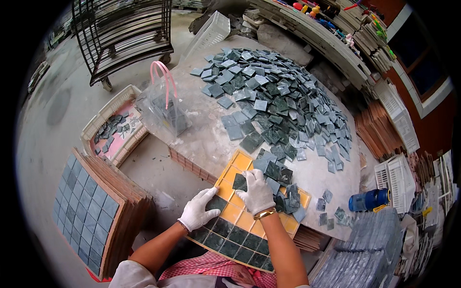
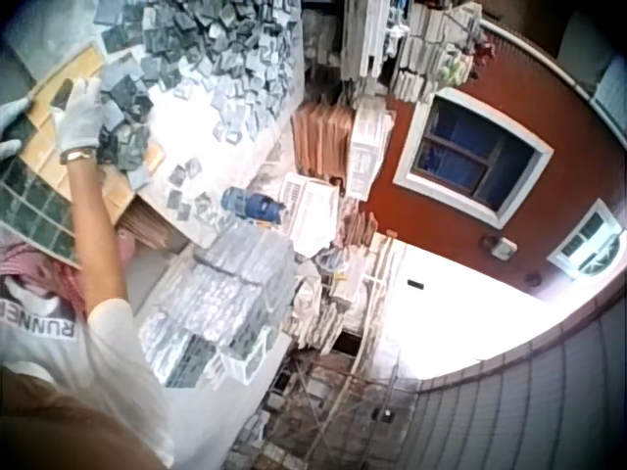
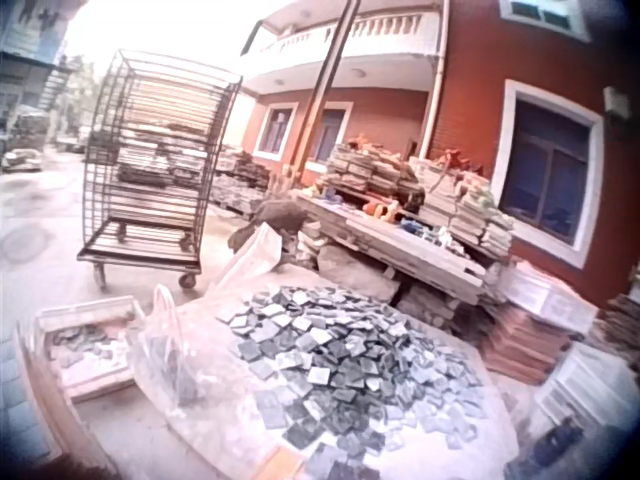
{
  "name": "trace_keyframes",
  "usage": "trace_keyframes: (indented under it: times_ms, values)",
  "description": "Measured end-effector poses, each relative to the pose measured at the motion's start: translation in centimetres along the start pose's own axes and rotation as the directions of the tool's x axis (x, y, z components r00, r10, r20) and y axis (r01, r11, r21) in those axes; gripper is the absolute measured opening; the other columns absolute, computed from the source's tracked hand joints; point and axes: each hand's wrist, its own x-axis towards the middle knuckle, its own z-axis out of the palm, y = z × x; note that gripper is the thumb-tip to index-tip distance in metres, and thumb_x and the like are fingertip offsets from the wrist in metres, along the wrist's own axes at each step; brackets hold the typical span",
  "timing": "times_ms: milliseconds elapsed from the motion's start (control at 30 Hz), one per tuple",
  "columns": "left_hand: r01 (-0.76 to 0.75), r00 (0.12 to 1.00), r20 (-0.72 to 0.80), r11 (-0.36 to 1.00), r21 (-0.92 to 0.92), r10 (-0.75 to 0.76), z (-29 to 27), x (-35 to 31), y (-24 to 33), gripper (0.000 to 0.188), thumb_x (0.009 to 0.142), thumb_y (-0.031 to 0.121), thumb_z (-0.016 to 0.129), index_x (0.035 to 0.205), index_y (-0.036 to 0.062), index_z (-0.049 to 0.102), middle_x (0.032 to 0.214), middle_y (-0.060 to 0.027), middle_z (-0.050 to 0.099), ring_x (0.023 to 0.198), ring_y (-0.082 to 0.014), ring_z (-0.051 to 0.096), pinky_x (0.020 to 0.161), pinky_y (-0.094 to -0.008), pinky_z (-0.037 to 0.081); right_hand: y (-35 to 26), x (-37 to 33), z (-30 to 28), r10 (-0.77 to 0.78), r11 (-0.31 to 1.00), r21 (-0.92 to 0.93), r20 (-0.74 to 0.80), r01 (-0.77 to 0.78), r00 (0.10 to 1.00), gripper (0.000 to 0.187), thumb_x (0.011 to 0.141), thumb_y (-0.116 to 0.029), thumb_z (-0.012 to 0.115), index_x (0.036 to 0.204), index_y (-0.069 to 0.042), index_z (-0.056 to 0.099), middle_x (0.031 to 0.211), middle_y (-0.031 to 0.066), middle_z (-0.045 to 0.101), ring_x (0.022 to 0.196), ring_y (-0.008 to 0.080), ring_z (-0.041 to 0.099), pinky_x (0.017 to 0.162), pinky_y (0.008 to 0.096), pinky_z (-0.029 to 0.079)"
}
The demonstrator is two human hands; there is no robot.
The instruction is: The person places small green tiles one by one into a yellow grid frame, filling the grid to form a complete tile sheet. The person then flips the frame to reveal the assembled tile sheet and places it on a stack of finished sheets.
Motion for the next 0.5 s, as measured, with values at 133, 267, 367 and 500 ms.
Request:
trace_keyframes:
  times_ms: [133,267,367,500]
  values:
    - [-0.057,0.998,0.005,0.990,-0.131,0.059,0.8,0.0,-1.5,0.063,0.079,0.017,0.065,0.136,0.0102,0.040,0.134,-0.0149,0.045,0.120,-0.0326,0.047,0.100,-0.0368,0.040,-0.5,-4.7,1.6,-0.015,0.988,0.152,-0.097,0.030,0.995,0.060,0.066,-0.025,0.079,0.116,-0.008,0.052,0.110,0.0116,0.050,0.099,0.0313,0.057,0.080,0.0385,0.050]
    - [-0.111,0.994,-0.024,0.988,-0.105,0.109,0.5,-0.2,-1.6,0.060,0.081,0.017,0.064,0.135,0.0086,0.041,0.133,-0.0171,0.044,0.120,-0.0346,0.046,0.100,-0.0371,0.040,-0.4,-7.3,4.0,0.023,0.968,0.251,-0.080,-0.002,0.997,0.056,0.064,-0.021,0.080,0.111,-0.003,0.055,0.108,0.0135,0.052,0.092,0.0290,0.059,0.077,0.0369,0.050]
    - [-0.150,0.986,-0.088,0.987,-0.062,0.144,0.2,-0.6,-1.6,0.056,0.079,0.018,0.066,0.131,0.0076,0.046,0.131,-0.0189,0.045,0.119,-0.0371,0.046,0.099,-0.0396,0.040,0.3,-7.6,4.9,0.021,0.939,0.342,-0.115,0.020,0.993,0.048,0.068,-0.016,0.077,0.110,-0.001,0.059,0.110,0.0132,0.053,0.085,0.0239,0.061,0.071,0.0310,0.052]
    - [-0.172,0.959,-0.183,0.956,0.236,0.218,-0.3,-1.3,-0.2,0.052,0.073,0.014,0.069,0.122,0.0071,0.052,0.125,-0.0185,0.049,0.117,-0.0375,0.047,0.095,-0.0430,0.042,-0.7,-8.0,5.1,0.040,0.960,0.280,-0.153,0.004,0.987,0.046,0.069,-0.013,0.075,0.110,-0.001,0.058,0.108,0.0134,0.053,0.080,0.0221,0.061,0.072,0.0302,0.052]
